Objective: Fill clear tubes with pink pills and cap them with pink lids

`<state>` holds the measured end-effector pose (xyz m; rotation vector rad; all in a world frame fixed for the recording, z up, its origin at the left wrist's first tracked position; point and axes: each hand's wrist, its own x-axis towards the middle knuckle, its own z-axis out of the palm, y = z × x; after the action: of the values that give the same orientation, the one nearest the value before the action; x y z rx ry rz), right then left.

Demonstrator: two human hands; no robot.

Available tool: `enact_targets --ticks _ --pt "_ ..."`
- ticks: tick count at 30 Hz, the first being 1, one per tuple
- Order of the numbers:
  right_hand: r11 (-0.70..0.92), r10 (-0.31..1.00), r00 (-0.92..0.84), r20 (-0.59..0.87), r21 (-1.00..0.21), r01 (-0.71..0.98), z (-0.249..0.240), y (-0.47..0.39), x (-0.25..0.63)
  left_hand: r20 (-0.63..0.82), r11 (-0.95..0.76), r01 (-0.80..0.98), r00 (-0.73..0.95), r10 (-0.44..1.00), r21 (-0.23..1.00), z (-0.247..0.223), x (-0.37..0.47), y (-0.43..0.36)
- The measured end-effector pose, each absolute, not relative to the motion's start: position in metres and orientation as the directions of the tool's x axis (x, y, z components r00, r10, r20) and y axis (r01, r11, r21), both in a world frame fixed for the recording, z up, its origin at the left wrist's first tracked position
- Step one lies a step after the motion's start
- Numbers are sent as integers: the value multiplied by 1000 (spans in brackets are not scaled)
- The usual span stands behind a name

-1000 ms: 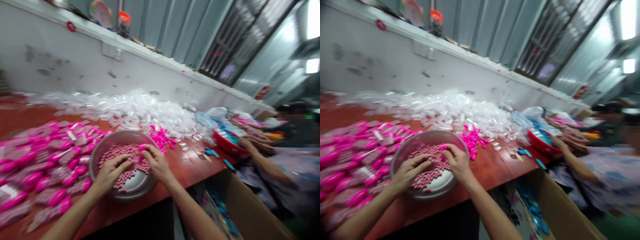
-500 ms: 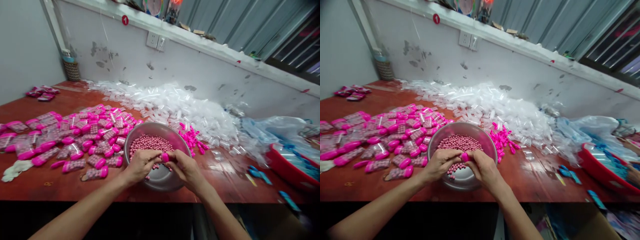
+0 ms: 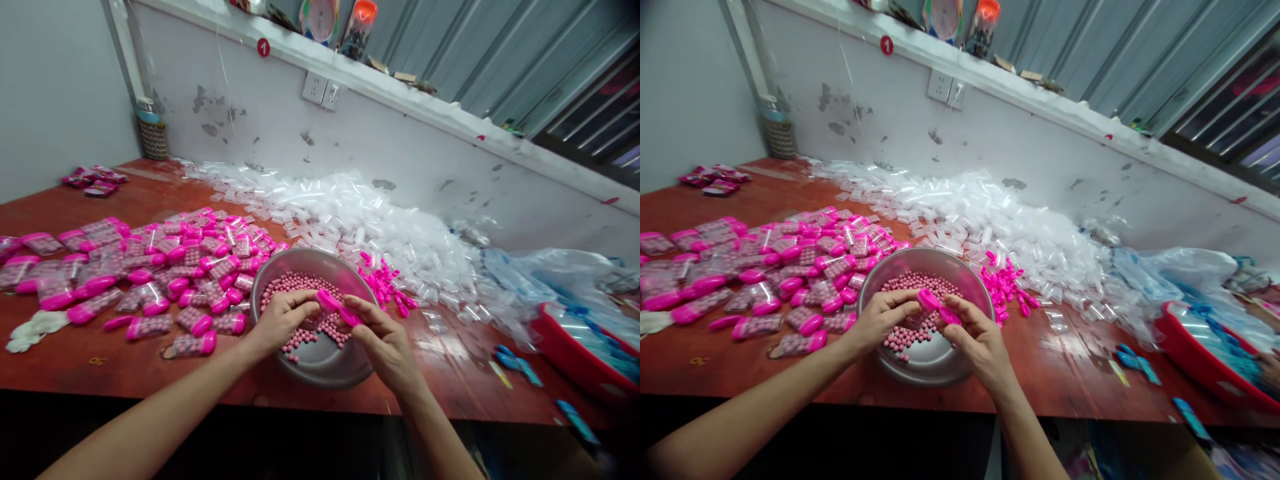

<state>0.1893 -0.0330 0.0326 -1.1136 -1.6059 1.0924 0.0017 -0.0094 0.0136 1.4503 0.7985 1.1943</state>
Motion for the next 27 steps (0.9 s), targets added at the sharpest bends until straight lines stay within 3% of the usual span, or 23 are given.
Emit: enact_targets --ticks 2,4,8,13,21,25,27 --pt "41 982 -182 50 -998 -57 28 -35 193 220 -178 -164 284 933 970 12 1 -7" --pt "-17 988 -151 11 -984 -180 26 -34 194 221 -172 -165 354 909 971 10 1 -7" --pt "-125 963 -261 -63 -966 -226 29 -26 186 254 -196 -170 466 848 966 8 2 -11" --pt "-320 879 -439 -185 -913 -255 32 -20 176 343 -358 -49 440 830 932 6 2 -14" --pt "-238 935 -322 -148 -935 -263 23 -20 160 393 -467 105 399 828 878 6 1 -16" --pt "-120 975 -200 -100 -989 -88 22 -16 159 394 -414 2 299 869 910 9 5 -15" --pt "11 996 -86 8 -999 41 22 -14 174 392 -410 59 195 899 910 11 -6 -3"
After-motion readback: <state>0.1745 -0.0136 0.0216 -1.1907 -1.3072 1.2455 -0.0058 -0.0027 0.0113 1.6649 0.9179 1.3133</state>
